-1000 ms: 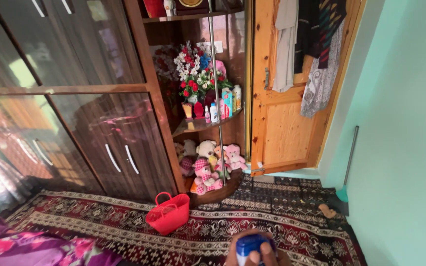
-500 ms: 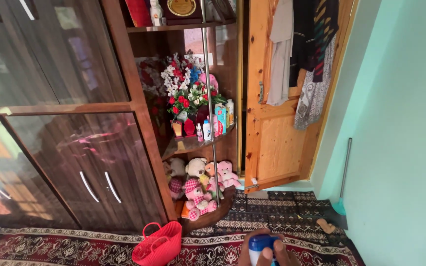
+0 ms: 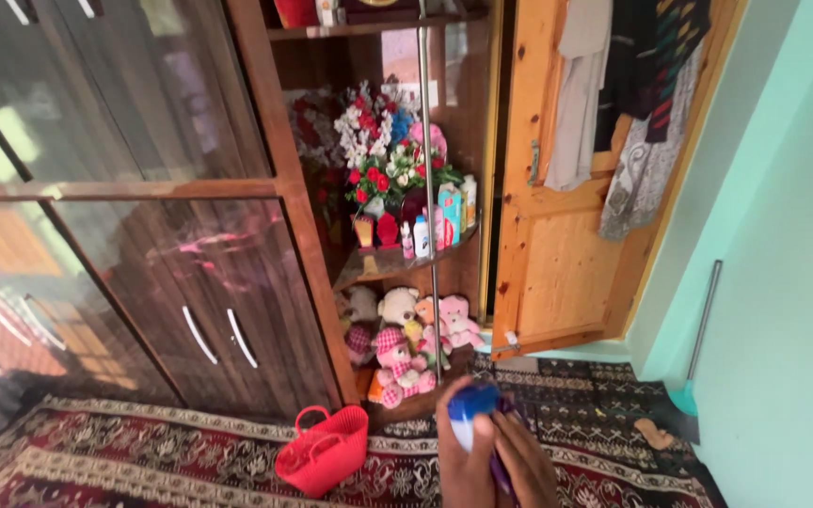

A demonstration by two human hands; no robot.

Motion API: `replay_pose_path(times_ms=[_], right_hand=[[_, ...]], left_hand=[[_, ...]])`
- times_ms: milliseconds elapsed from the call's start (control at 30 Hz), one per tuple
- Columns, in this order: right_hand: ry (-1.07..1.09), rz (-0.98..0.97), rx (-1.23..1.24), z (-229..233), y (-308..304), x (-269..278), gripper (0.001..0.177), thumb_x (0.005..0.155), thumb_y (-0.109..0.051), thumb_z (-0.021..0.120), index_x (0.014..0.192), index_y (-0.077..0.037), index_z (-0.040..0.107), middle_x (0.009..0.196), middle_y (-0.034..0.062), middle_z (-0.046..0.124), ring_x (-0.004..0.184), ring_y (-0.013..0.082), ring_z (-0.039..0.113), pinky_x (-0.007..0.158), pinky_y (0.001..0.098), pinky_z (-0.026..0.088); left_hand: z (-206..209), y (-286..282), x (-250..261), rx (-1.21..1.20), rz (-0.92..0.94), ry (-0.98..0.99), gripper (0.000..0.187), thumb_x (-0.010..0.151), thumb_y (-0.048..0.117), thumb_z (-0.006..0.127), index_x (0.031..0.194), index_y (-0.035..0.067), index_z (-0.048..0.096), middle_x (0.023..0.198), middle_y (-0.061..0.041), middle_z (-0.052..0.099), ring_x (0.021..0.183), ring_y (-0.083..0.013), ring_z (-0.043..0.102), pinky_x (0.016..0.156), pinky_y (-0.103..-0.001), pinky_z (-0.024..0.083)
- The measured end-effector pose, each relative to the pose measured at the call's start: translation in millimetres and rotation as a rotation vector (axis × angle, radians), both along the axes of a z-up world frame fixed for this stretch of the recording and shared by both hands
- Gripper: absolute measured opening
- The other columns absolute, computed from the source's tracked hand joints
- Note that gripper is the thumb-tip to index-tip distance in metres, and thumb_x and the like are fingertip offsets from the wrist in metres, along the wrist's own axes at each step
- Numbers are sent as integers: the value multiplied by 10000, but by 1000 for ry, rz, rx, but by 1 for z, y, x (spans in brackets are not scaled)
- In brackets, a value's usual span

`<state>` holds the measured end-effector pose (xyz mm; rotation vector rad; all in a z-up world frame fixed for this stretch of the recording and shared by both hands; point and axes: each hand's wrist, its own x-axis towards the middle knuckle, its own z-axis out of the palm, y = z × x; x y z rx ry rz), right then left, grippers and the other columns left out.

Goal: The person wipes a small white figurine and several small bottles with a purple cloth, then places them on a glass-fronted cabinet shelf. The person also opens a drawer and places a blue box inside.

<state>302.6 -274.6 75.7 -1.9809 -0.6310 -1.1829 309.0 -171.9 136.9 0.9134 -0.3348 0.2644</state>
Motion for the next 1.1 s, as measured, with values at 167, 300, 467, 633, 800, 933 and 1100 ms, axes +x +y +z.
replay_pose_path(times_ms=[167,300,467,633,800,933,1100], right_hand=[[114,23,119,92,3,-28,303,1009,-181,541,1269,-52,629,1308,160,633,1204,349,653,1049,429,502],[57,-80,-16,142,-9,-15,264,1031,-113,488,1239,-75,646,1300,170,625,1234,357,556,1100,447,415],[237,233,247,127,-17,-4,324,1105,-165,392,1379,-45,518,1374,194,551,1299,295,551,1124,409,432],[728,382,754,91,-25,14,388,1096,-270,349,1323,-45,568,1209,133,645,1093,228,640,964,368,522],[863,354,813,80,-37,24,455,1063,-330,330,1186,-46,662,1078,103,716,958,199,702,847,353,553],[905,438,967,83,-37,20,490,1085,-384,306,1167,-50,656,1068,114,711,936,207,691,833,354,567],[780,572,880,92,-32,12,564,1094,-449,267,1225,-51,645,1153,109,710,1018,196,705,901,343,583]], left_hand=[[45,-4,-15,-14,-119,161,493,1016,417,500,1354,61,539,1139,-76,669,945,-144,615,799,-277,530],[48,-24,-13,10,-44,63,454,1028,363,599,1313,9,588,1076,-59,666,938,-118,619,813,-263,540],[30,-33,0,54,91,-4,437,1005,295,674,1323,-2,638,1116,-92,705,964,-134,652,846,-266,556],[23,-34,-3,44,53,135,455,931,310,686,1295,39,648,1169,-112,714,1018,-191,716,881,-330,615],[30,-35,-9,163,48,-59,412,969,288,713,1296,41,668,1258,-117,653,1153,-204,654,998,-324,577],[32,-30,-8,274,44,61,378,938,261,710,1249,47,701,1180,-82,616,1082,-193,653,956,-347,595],[23,-30,0,252,83,136,353,944,238,712,1228,29,704,1134,-99,603,1009,-192,634,879,-338,578]])
